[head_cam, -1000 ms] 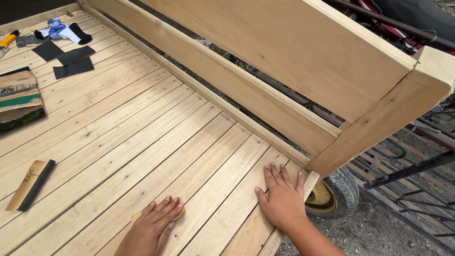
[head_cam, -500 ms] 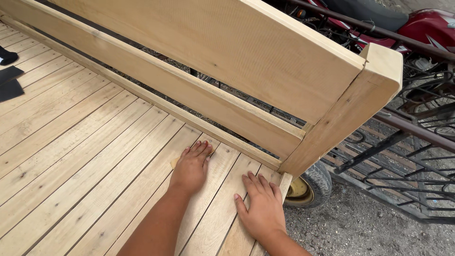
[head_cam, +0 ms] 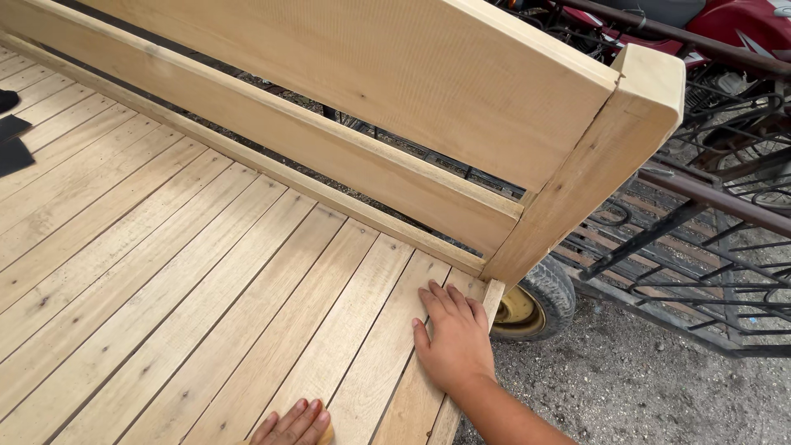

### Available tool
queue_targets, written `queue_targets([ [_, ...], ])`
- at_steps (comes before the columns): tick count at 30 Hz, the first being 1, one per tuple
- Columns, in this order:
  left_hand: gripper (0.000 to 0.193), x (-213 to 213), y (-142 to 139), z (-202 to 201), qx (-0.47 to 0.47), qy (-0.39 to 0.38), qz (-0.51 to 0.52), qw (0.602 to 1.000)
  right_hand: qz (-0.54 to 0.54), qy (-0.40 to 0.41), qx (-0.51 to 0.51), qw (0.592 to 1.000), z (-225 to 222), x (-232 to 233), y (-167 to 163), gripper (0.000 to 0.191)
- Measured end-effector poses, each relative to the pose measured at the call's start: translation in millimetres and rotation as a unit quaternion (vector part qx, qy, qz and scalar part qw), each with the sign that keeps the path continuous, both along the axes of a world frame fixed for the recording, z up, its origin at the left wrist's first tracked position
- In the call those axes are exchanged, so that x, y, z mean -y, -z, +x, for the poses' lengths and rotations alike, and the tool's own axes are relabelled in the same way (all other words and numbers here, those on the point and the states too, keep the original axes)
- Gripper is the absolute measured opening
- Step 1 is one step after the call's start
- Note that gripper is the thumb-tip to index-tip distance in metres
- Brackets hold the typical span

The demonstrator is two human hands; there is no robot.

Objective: The person sands the wooden planks and edge rails of a large unfinished wooden furniture frame using a sanding block, working across the seat surface and along the side edges. They then pick up and handle sheets of sandpaper from the frame before setting the block down.

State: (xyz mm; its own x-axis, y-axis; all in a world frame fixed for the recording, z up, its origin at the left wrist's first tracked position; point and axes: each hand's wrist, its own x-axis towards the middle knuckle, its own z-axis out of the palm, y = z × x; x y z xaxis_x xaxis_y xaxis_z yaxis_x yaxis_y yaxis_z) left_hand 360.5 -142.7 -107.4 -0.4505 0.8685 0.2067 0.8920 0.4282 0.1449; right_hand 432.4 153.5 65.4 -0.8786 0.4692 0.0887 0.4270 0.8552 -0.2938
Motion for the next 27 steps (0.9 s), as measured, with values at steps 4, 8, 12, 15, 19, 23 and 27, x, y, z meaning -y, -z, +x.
queue_targets([
  [4,0.047,-78,-62,-46,0.156,-0.020,0.067,0.985,-0.010,-0.003,-0.007,1.000,1,-1,3,0.051],
  [8,0.044,-191,-110,-102,0.130,-0.043,0.126,0.983,-0.008,-0.003,-0.016,1.000,2,-3,6,0.051],
  [12,0.042,-205,-133,-98,0.140,-0.062,0.127,0.980,-0.002,-0.008,-0.021,1.000,3,-4,8,0.050],
  [15,0.041,-140,-135,-47,0.170,-0.063,0.096,0.979,0.003,-0.004,-0.038,0.999,3,-3,8,0.049],
  [19,0.042,-27,-113,5,0.153,-0.100,-0.044,0.982,-0.010,-0.003,-0.034,0.999,2,-2,5,0.051],
  [23,0.046,7,-101,6,0.152,-0.115,-0.234,0.953,-0.007,0.007,-0.013,1.000,0,-2,3,0.053],
  [27,0.057,-21,-119,8,0.108,-0.111,-0.213,0.965,-0.011,0.004,-0.012,1.000,0,-1,1,0.056],
])
